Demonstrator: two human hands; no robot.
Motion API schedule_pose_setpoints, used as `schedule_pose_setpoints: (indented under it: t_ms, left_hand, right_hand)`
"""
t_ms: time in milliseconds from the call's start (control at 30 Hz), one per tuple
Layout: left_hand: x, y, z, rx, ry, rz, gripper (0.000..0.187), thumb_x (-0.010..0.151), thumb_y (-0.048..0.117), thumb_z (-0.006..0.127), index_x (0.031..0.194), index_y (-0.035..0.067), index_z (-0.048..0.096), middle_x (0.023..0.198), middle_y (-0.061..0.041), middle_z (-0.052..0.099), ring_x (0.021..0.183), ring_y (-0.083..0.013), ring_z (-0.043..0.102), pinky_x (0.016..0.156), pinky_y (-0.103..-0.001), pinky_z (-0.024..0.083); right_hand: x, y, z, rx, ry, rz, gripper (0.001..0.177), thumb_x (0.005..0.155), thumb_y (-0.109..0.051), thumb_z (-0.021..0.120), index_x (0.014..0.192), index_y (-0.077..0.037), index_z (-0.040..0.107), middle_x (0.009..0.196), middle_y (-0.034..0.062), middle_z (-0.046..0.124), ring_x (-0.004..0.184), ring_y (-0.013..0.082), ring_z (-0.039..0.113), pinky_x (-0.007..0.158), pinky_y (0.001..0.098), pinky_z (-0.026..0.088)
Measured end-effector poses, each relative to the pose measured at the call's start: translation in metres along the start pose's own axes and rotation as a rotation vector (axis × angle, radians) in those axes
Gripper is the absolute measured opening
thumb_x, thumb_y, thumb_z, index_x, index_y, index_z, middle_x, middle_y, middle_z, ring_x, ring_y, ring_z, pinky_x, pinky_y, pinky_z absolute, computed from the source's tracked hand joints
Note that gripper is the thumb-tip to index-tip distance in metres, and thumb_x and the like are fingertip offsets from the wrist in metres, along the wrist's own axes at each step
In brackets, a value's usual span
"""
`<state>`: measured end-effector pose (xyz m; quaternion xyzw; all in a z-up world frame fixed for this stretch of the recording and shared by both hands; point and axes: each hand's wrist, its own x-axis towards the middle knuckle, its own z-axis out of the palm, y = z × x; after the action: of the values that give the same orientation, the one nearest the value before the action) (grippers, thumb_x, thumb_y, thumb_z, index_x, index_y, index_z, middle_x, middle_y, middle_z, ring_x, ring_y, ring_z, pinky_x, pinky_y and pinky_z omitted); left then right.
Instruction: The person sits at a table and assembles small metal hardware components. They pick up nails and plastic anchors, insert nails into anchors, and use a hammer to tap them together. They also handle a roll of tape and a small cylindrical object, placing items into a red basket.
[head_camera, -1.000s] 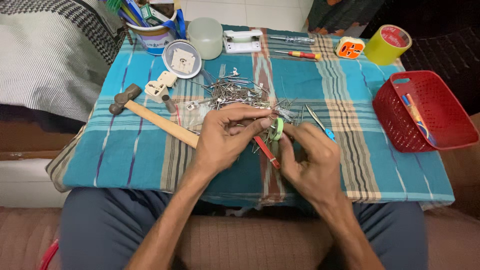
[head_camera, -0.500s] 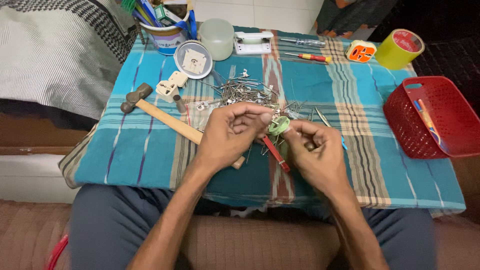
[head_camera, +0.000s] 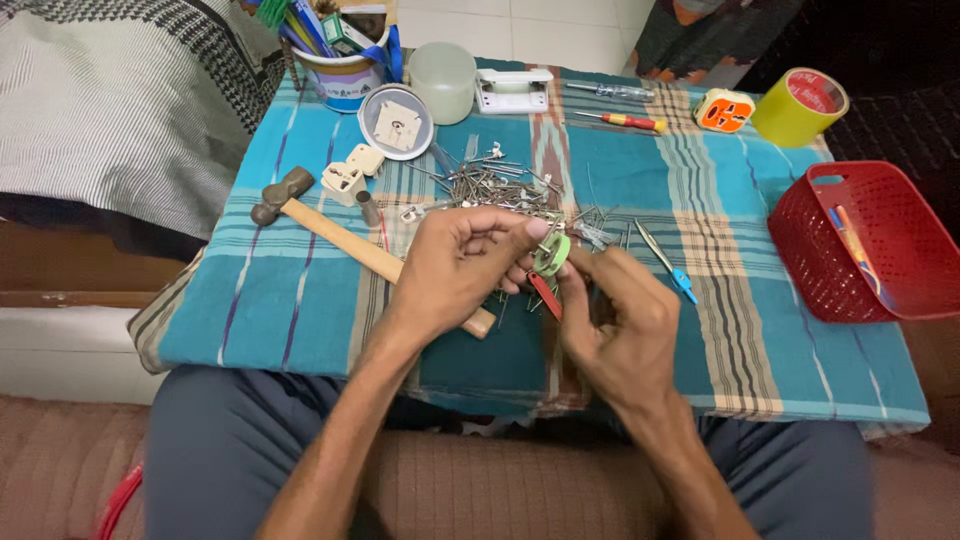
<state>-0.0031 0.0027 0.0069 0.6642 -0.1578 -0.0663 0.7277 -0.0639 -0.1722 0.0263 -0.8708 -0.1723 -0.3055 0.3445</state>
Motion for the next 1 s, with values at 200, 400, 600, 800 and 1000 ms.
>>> schedule_pose_setpoints:
  t_ms: [200, 400, 600, 800, 1000]
  left_hand:
    - [-0.002, 0.003, -0.001, -0.073, -0.068, 0.075, 0.029, 0.098, 0.018, 0.068, 0.121, 0.001, 0.073, 0.101, -0.006, 0.079, 0.090, -0.0087, 0.074, 0.082, -0.024, 0.063]
    - [-0.006, 0.011, -0.010, -0.134, -0.308, 0.318, 0.027, 0.102, 0.005, 0.065, 0.128, -0.002, 0.070, 0.138, -0.013, 0.068, 0.133, -0.0187, 0.065, 0.117, -0.033, 0.054]
    - [-0.007, 0.012, 0.009, -0.364, -0.200, 0.177, 0.045, 0.099, 0.006, 0.069, 0.142, -0.001, 0.055, 0.135, -0.018, 0.069, 0.127, -0.0227, 0.066, 0.109, -0.037, 0.057]
    - [0.001, 0.009, -0.006, 0.062, -0.003, 0.392, 0.051, 0.087, 0.008, 0.084, 0.130, -0.004, 0.060, 0.127, -0.020, 0.069, 0.121, -0.0227, 0.066, 0.109, -0.033, 0.053]
    - [-0.002, 0.014, -0.001, 0.053, 0.128, 0.107, 0.025, 0.095, 0.011, 0.074, 0.118, 0.002, 0.073, 0.103, -0.011, 0.077, 0.089, -0.0147, 0.071, 0.078, -0.029, 0.058]
  right_hand:
    - [-0.004, 0.008, 0.005, 0.306, -0.088, 0.380, 0.015, 0.101, -0.009, 0.065, 0.105, -0.003, 0.078, 0.070, -0.0028, 0.057, 0.055, 0.0026, 0.042, 0.046, 0.0229, 0.030]
    - [-0.005, 0.030, 0.008, 1.107, -0.265, 0.763, 0.029, 0.108, -0.025, 0.057, 0.087, -0.004, 0.062, 0.064, -0.0073, 0.042, 0.052, 0.0038, 0.037, 0.046, 0.0233, 0.038]
    - [-0.014, 0.034, 0.016, 1.277, -0.302, 0.801, 0.028, 0.111, -0.023, 0.054, 0.090, -0.005, 0.056, 0.065, -0.0075, 0.035, 0.051, 0.0042, 0.030, 0.048, 0.0237, 0.035]
    - [-0.012, 0.032, 0.017, 1.337, -0.244, 0.868, 0.021, 0.106, -0.020, 0.049, 0.102, -0.003, 0.061, 0.064, -0.0068, 0.036, 0.047, 0.0042, 0.029, 0.045, 0.0226, 0.033]
    - [-0.012, 0.036, 0.018, 1.224, -0.217, 0.819, 0.025, 0.107, -0.022, 0.050, 0.107, -0.001, 0.064, 0.062, -0.0085, 0.032, 0.049, 0.0038, 0.028, 0.046, 0.0226, 0.034]
